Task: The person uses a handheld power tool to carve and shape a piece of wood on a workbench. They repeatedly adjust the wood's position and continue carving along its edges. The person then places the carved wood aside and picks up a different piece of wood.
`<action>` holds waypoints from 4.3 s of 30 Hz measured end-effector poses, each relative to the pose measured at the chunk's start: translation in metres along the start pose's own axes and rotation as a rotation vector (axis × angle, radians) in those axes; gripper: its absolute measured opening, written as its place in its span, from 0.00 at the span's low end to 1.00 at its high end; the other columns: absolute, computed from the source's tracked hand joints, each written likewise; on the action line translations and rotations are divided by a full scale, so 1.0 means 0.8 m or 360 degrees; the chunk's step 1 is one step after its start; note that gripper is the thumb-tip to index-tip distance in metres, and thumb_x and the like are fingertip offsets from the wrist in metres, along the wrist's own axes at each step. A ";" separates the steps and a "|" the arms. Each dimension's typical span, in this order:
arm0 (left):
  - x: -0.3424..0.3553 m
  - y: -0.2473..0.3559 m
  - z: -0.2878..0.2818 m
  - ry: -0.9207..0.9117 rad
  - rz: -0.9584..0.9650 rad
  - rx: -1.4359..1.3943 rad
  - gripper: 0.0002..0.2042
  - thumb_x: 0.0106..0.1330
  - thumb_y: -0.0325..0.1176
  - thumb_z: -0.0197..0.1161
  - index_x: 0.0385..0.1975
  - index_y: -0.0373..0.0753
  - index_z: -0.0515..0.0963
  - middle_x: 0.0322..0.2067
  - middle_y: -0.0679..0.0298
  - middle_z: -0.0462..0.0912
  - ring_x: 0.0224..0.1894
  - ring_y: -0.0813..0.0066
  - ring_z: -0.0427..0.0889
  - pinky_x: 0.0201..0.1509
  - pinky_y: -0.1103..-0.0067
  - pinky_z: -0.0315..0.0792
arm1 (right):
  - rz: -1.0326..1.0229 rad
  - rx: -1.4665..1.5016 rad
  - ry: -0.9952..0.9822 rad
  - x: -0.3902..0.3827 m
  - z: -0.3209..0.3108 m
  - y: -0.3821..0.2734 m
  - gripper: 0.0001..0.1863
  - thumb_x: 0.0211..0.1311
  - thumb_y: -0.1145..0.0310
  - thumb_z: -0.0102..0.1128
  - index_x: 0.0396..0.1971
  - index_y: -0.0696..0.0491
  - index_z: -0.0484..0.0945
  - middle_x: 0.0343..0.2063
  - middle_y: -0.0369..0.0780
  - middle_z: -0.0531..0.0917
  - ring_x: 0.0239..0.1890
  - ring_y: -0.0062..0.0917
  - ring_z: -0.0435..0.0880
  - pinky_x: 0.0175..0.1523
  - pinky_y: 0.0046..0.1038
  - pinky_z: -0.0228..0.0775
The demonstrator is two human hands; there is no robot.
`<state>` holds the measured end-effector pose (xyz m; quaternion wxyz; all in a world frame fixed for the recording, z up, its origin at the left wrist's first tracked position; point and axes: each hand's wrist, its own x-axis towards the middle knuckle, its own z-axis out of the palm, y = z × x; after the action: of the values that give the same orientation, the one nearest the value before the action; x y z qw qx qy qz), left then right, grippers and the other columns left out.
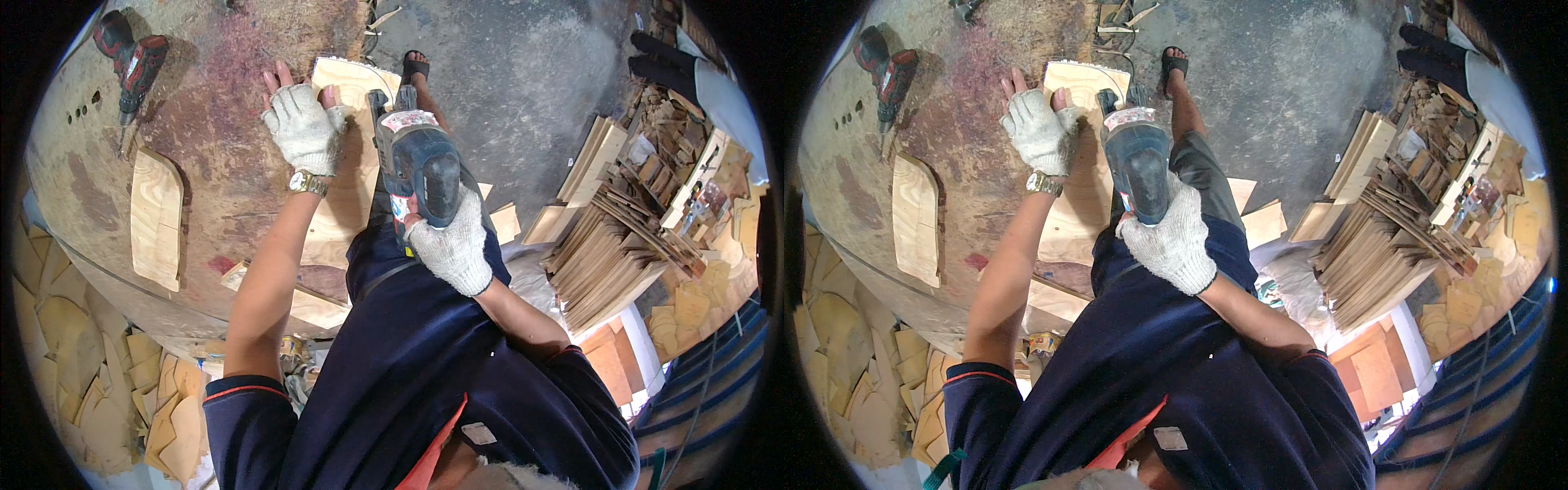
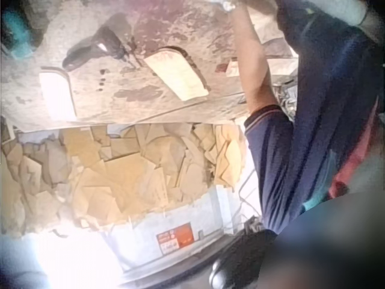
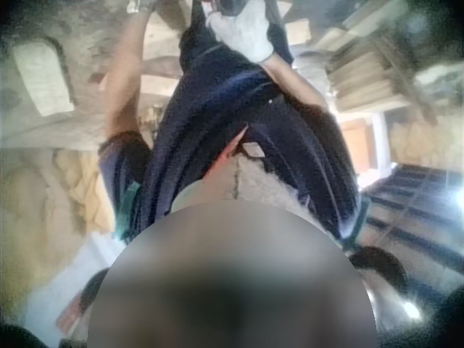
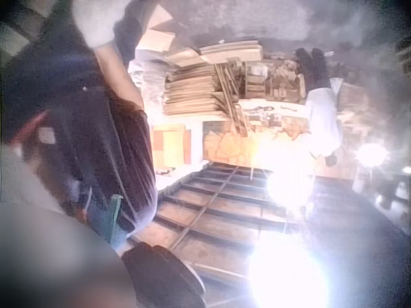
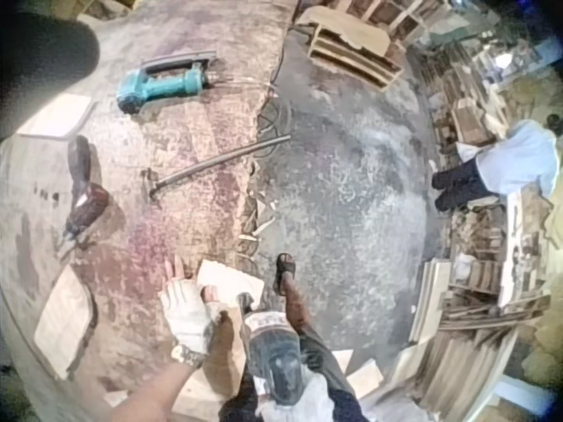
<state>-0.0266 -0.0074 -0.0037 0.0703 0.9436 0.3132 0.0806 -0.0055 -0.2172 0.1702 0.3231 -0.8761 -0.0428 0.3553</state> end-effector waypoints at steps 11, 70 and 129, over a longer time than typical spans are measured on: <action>-0.001 0.002 -0.003 -0.0003 -0.0016 -0.0015 0.23 0.71 0.48 0.60 0.52 0.31 0.76 0.73 0.54 0.64 0.75 0.49 0.62 0.70 0.50 0.64 | 0.0142 0.0165 -0.0180 0.018 -0.027 -0.021 0.35 0.45 0.65 0.75 0.55 0.59 0.72 0.45 0.54 0.78 0.47 0.48 0.81 0.53 0.44 0.75; 0.010 0.000 -0.008 -0.0198 0.0162 -0.0109 0.20 0.71 0.46 0.61 0.51 0.34 0.77 0.73 0.52 0.63 0.75 0.47 0.60 0.74 0.54 0.59 | -0.0285 -0.0450 -0.0219 0.053 -0.068 -0.057 0.35 0.45 0.67 0.76 0.55 0.62 0.73 0.43 0.53 0.78 0.46 0.48 0.80 0.52 0.42 0.73; 0.015 -0.002 -0.011 -0.0134 0.0229 -0.0279 0.16 0.68 0.39 0.64 0.47 0.34 0.76 0.70 0.45 0.65 0.72 0.41 0.64 0.73 0.51 0.59 | -0.0243 -0.0759 -0.0506 0.106 -0.103 -0.075 0.35 0.43 0.64 0.73 0.56 0.57 0.75 0.44 0.56 0.80 0.49 0.53 0.78 0.54 0.48 0.73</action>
<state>-0.0194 0.0020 0.0059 0.1598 0.9564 0.2332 0.0728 0.1208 -0.1880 0.2001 0.1231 -0.8549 -0.2410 0.4427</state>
